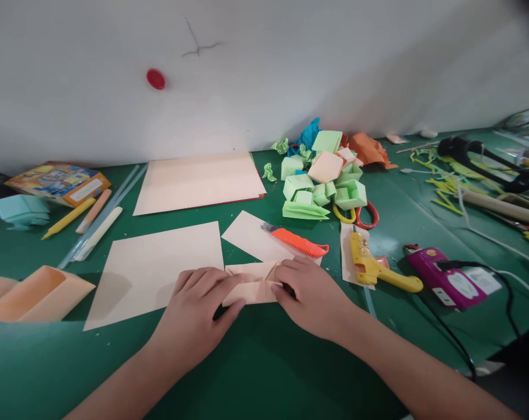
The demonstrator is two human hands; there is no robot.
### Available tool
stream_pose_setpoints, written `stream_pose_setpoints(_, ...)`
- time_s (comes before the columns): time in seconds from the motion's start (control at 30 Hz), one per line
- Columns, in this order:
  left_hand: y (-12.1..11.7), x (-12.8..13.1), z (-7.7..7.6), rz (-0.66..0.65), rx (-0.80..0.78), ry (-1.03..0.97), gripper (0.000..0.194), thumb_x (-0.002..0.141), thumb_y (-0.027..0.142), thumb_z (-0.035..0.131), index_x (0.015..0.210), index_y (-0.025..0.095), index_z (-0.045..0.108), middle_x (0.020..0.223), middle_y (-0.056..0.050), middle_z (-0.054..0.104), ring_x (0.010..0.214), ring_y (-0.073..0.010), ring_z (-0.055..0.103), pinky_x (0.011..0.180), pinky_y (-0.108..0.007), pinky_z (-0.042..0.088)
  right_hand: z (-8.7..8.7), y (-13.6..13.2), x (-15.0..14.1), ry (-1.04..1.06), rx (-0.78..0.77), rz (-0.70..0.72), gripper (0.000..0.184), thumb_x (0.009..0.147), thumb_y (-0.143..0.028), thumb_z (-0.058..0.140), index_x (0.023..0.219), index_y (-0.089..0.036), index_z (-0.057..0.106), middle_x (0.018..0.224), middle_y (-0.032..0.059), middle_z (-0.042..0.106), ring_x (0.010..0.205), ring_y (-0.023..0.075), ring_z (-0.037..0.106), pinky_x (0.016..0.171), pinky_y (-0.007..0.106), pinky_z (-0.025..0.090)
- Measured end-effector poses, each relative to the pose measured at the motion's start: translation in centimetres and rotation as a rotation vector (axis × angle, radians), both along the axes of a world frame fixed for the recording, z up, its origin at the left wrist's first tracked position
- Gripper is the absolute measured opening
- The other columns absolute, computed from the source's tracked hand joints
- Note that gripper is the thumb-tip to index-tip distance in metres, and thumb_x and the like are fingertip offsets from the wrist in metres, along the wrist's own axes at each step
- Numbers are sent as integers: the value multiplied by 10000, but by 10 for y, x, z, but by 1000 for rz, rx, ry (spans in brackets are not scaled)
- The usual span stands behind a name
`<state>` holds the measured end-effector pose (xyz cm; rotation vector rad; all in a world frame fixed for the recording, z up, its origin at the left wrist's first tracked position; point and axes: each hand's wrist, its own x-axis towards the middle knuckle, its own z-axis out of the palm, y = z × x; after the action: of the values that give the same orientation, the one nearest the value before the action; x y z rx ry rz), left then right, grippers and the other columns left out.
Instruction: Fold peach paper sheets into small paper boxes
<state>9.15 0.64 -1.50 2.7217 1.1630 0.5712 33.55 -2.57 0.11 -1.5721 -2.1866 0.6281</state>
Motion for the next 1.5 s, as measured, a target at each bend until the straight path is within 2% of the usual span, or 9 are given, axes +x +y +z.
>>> stream_pose_setpoints(0.17,3,-5,-3,-32,-101,-86,277,1003,378,543,1218,280,687,1096,-31,769,948,-229,690,830,-377,495,0,3,3,36,-37,0,156,970,-182,567,818,-212,582,823,-10,649,810,170,540,762,321,371)
stream_pose_setpoints(0.37,5,-5,-4,90,-212,-83,331,981,493,536,1193,294,693,1054,-27,773,898,-244,678,752,-362,522,0,4,1,-62,-6,-27,184,982,-226,549,800,-206,558,812,12,632,807,185,530,736,323,356)
stream_pose_setpoints(0.57,5,-2,-3,153,-226,-54,368,985,515,513,1209,271,674,876,-16,748,763,-234,641,749,-389,505,2,5,-3,-140,15,-98,233,969,-242,540,742,-205,502,731,3,563,719,167,478,647,307,296)
stream_pose_setpoints(0.77,6,-6,-3,194,-257,-58,397,945,530,561,1242,292,672,919,-27,739,814,-239,634,703,-356,508,0,7,-2,-132,-8,-111,252,971,-266,536,733,-205,480,715,-5,559,699,155,470,623,295,276)
stream_pose_setpoints(0.9,5,-7,-1,120,-206,-74,324,973,480,532,1153,271,702,901,-34,733,807,-225,635,734,-360,511,-2,7,-2,-143,-5,-137,302,960,-298,562,699,-209,439,684,-11,548,666,149,456,598,291,255)
stream_pose_setpoints(1.03,4,-9,2,88,-174,-105,287,999,395,507,1183,276,693,928,-23,742,824,-209,649,742,-344,519,-3,9,-2,-148,-10,-164,332,936,-320,607,677,-209,430,668,-14,560,642,143,444,570,289,238)
stream_pose_setpoints(1.2,-1,-8,3,20,-32,-53,273,1009,273,496,1135,258,738,1033,-59,740,950,-235,662,808,-370,535,-4,11,-3,-152,-10,-181,336,923,-333,620,672,-208,434,661,-17,565,643,142,444,566,289,228)
stream_pose_setpoints(1.33,-7,-8,2,-26,138,47,261,994,200,520,1092,225,761,1179,-100,711,1086,-295,637,874,-430,533,-6,9,-5,-178,26,-178,316,934,-356,599,700,-209,446,669,-12,566,644,145,442,576,299,207)
stream_pose_setpoints(1.5,-9,-8,0,-142,181,59,238,1010,198,526,1120,179,737,1155,-80,748,1043,-267,673,888,-433,529,-7,9,-5,-148,19,-194,234,923,-335,601,759,-212,489,665,-25,571,643,142,467,576,293,213)
